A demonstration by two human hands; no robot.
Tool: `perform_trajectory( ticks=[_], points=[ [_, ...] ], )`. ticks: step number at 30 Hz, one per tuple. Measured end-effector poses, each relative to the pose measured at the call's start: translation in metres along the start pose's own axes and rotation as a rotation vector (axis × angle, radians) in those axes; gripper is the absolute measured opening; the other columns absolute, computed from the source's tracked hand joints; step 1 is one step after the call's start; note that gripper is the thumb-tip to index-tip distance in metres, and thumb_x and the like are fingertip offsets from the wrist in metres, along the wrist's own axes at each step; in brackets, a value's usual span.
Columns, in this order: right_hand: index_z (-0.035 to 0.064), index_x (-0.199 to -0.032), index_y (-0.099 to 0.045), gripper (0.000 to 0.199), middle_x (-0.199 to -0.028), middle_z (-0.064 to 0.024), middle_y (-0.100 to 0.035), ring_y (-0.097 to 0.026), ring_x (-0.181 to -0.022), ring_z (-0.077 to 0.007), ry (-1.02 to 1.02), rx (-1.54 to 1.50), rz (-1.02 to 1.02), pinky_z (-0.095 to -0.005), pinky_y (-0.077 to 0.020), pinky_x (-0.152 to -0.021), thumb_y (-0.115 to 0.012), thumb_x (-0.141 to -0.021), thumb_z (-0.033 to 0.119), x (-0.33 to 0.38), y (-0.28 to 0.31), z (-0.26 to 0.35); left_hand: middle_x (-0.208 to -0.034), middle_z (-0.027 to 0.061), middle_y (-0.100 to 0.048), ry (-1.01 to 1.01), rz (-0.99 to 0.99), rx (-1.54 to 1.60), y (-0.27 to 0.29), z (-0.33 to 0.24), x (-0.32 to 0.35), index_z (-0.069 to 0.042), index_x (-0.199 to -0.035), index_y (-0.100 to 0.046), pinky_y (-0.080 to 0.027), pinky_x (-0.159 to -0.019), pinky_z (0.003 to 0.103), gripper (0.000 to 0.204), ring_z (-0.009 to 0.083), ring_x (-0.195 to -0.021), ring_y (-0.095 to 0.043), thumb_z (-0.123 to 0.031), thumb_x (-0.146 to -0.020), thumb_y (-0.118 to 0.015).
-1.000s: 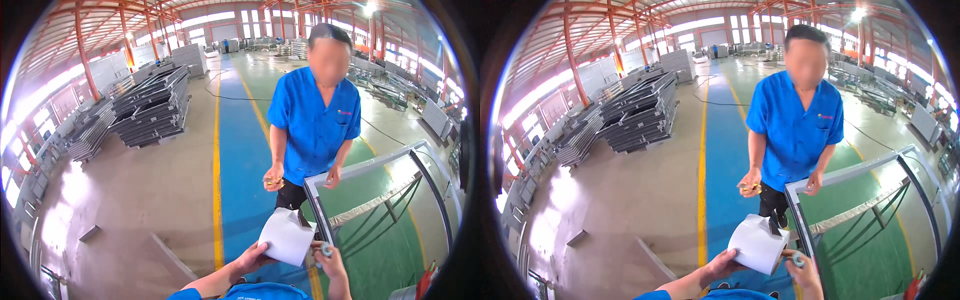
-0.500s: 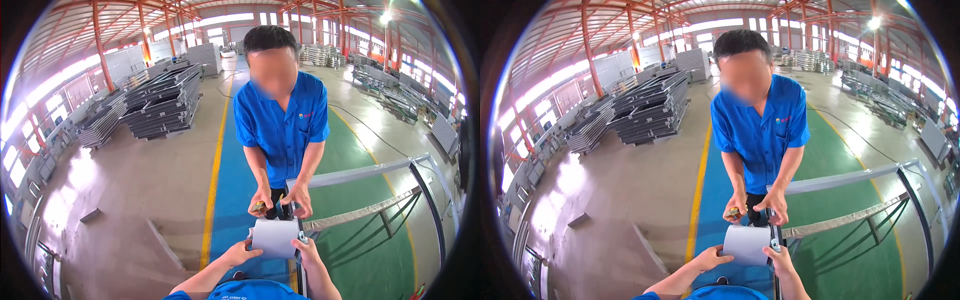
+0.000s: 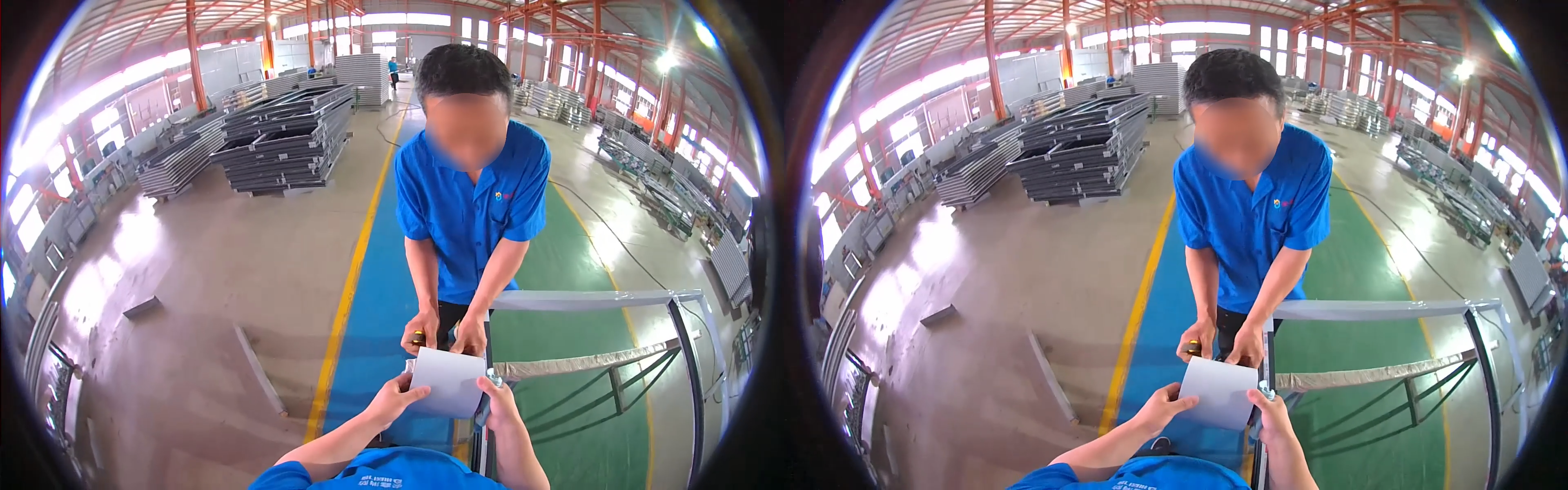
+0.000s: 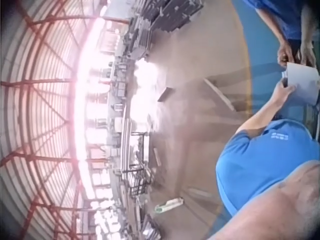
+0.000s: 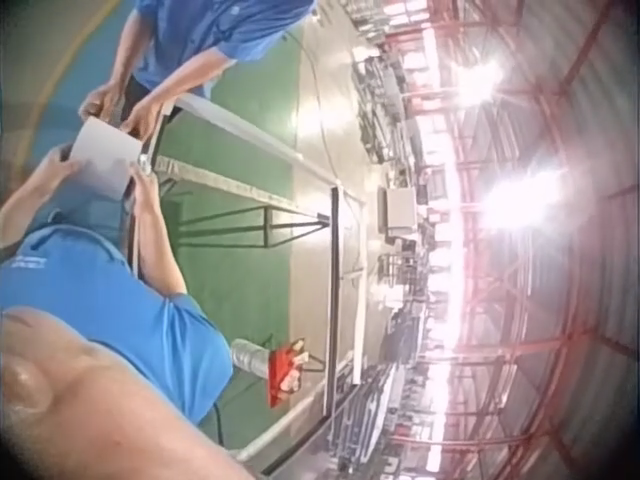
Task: Applying white protective tape to the edges of a large metal frame in a fabrication floor.
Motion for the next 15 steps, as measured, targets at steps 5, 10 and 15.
perform_trajectory(
  ticks=[5, 10, 15],
  points=[
    [-0.0024, -0.107, -0.063, 0.041, -0.095, -0.0097, -0.068, -0.067, -0.080, -0.0206, -0.032, -0.016, -0.004, -0.0389, -0.0546, -0.070, -0.078, -0.082, 0.026, 0.004, -0.005, -0.001, -0.113, 0.0111, -0.062, -0.009, -0.060, 0.049, -0.001, 0.013, 0.001, 0.008, -0.121, -0.055, -0.042, -0.094, 0.030, 0.046, 0.0159, -0.105, -0.055, -0.025, -0.092, -0.069],
    [-0.0024, -0.109, -0.060, 0.041, -0.101, -0.0110, -0.067, -0.067, -0.086, -0.0242, -0.074, 0.026, 0.000, -0.0397, -0.0544, -0.075, -0.073, -0.087, 0.029, 0.008, 0.001, -0.008, -0.119, 0.0117, -0.061, 0.004, -0.080, 0.112, -0.003, 0.019, 0.004, 0.007, -0.129, -0.052, -0.041, -0.097, 0.029, 0.053, 0.0161, -0.110, -0.055, -0.026, -0.092, -0.070],
    [0.0022, -0.107, -0.061, 0.037, -0.093, -0.0080, -0.066, -0.063, -0.073, -0.0208, -0.094, 0.050, -0.055, -0.0369, -0.0482, -0.059, -0.071, -0.088, 0.032, 0.027, -0.017, -0.016, -0.111, 0.0130, -0.064, 0.059, -0.128, 0.004, 0.012, 0.030, 0.015, 0.010, -0.123, -0.055, -0.044, -0.091, 0.030, 0.055, 0.0176, -0.101, -0.058, -0.032, -0.091, -0.069]
  ],
)
Point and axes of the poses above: each hand's wrist, its own x-axis away from the middle knuckle, its own y-axis out of the back of the hand, z = x × y, the point moved 5 cm from there along -x, towards the middle knuckle
